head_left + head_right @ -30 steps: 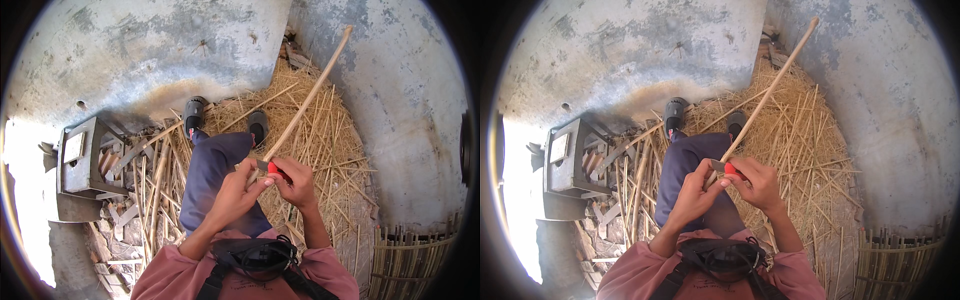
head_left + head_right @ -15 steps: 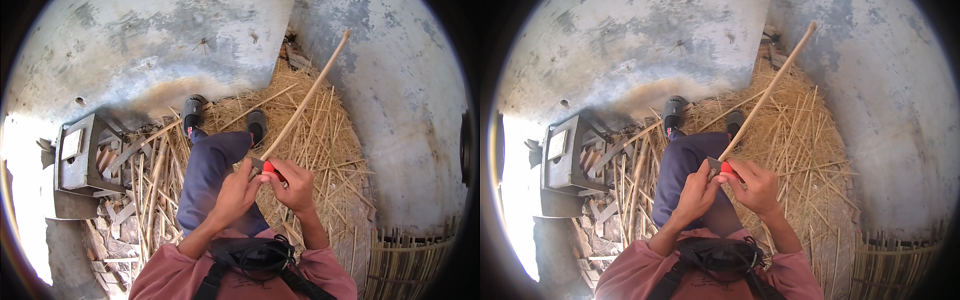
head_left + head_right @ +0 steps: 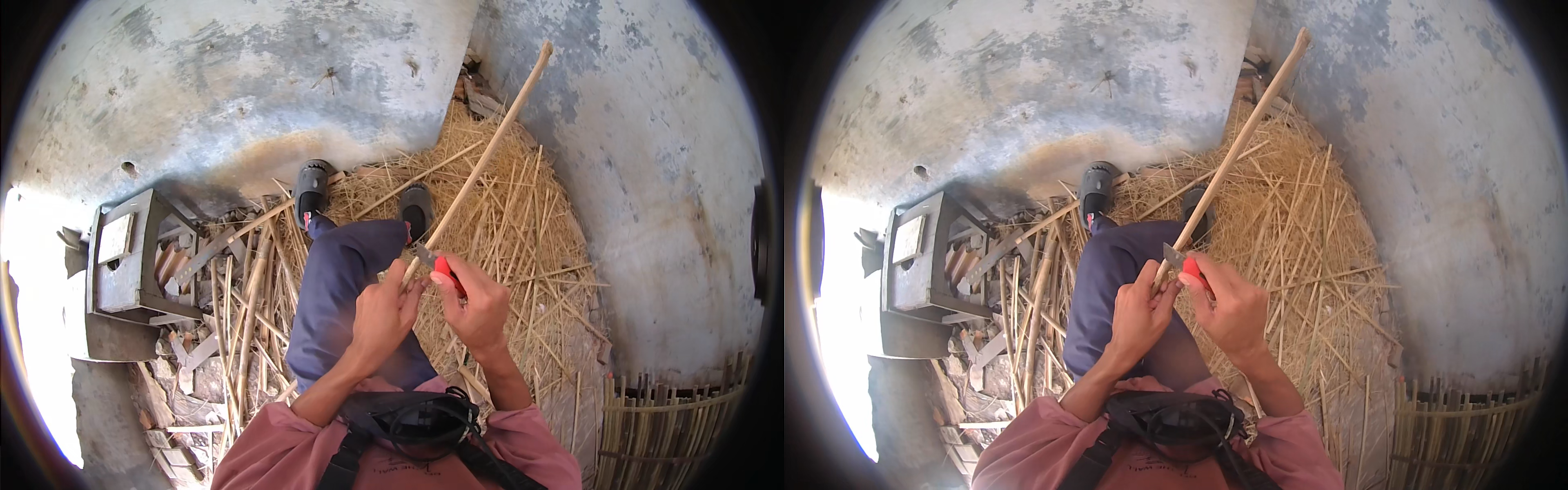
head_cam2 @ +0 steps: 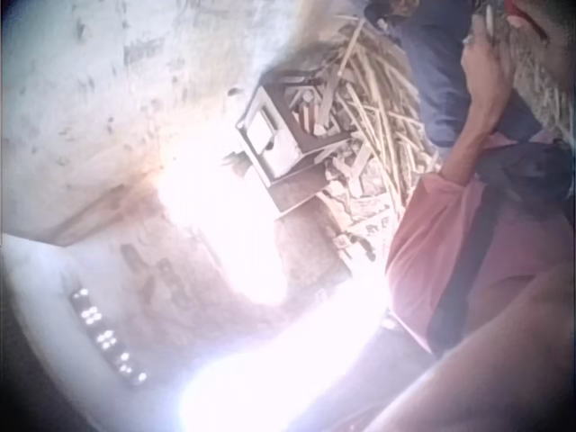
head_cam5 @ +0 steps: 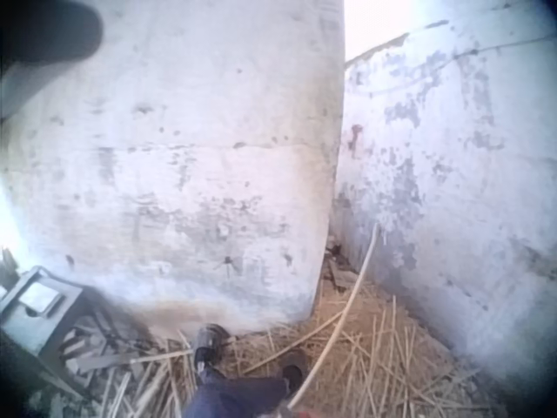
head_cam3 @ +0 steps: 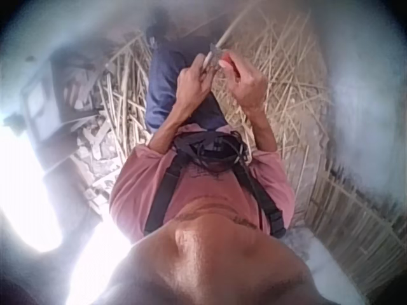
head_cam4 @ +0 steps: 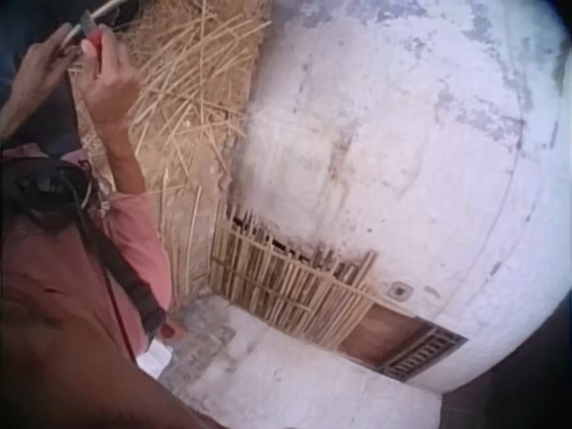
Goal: The person is shaving a thin strip of bamboo with a red-handled knife, holding the strip against their leg to stabilize it while peeling away thin layers.
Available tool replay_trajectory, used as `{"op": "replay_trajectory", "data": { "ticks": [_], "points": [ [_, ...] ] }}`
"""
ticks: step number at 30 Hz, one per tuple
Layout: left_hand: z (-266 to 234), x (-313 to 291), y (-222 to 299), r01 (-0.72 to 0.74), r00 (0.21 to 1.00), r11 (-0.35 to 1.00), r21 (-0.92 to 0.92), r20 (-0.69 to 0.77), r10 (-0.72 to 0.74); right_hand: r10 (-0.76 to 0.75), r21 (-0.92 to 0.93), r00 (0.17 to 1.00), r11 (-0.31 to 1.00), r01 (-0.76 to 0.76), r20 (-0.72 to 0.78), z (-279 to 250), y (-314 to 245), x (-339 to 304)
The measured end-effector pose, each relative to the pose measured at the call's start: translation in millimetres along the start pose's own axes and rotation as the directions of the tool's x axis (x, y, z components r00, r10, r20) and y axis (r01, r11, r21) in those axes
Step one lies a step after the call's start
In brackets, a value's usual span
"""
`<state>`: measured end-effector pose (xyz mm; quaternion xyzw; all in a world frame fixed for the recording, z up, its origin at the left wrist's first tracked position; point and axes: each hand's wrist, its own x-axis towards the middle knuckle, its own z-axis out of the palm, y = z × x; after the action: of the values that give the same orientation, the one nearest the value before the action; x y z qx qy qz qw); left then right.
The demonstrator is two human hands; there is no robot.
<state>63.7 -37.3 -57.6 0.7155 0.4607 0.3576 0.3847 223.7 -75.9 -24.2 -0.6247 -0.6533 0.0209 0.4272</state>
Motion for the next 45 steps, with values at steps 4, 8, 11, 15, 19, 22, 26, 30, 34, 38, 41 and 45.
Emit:
{"op": "replay_trajectory", "data": {
  "ticks": [4,8,11,15,19,22,26,30,34,38,41,45],
  "points": [
    [-10,4,11,-0.007,0.999,0.993,-0.118,0.042,0.012,-0.040,0.052,0.999,0.998,0.039,0.012,-1,12,8],
    [-21,7,21,0.029,0.990,0.974,-0.226,0.138,0.003,-0.119,0.063,0.990,0.991,0.115,0.078,-6,20,10],
    [-24,10,16,0.049,0.980,0.963,-0.264,0.199,0.004,-0.166,0.069,0.977,0.985,0.158,0.136,-7,21,10],
    [-19,13,9,-0.005,0.974,0.972,-0.234,0.219,0.058,-0.173,0.103,0.969,0.982,0.156,0.178,-10,21,11],
    [-13,13,11,-0.063,0.991,0.960,-0.272,0.099,0.093,-0.141,0.091,0.957,0.988,0.122,0.255,-19,16,16],
    [-10,11,7,-0.055,0.994,0.976,-0.213,0.077,0.073,-0.146,0.112,0.949,0.987,0.118,0.280,-21,15,18],
    [-13,12,11,0.008,0.994,0.981,-0.196,0.106,0.013,-0.099,0.174,0.953,0.983,0.050,0.285,-23,10,21],
    [-18,14,4,0.052,0.982,0.969,-0.243,0.188,-0.005,0.004,0.245,0.899,0.962,-0.124,0.437,-36,2,26],
    [-19,15,7,0.067,0.983,0.965,-0.254,0.180,-0.021,-0.059,0.249,0.900,0.967,-0.057,0.433,-32,7,25],
    [-16,13,8,-0.018,0.991,0.958,-0.286,0.118,0.054,-0.070,0.268,0.919,0.962,-0.040,0.388,-26,9,22],
    [-13,14,2,-0.085,0.991,0.961,-0.263,0.080,0.109,-0.052,0.300,0.916,0.951,-0.076,0.398,-26,8,25],
    [-6,11,-7,-0.125,0.992,0.980,-0.154,-0.019,0.124,-0.033,0.265,0.899,0.960,-0.093,0.436,-30,-2,30]
  ]
}}
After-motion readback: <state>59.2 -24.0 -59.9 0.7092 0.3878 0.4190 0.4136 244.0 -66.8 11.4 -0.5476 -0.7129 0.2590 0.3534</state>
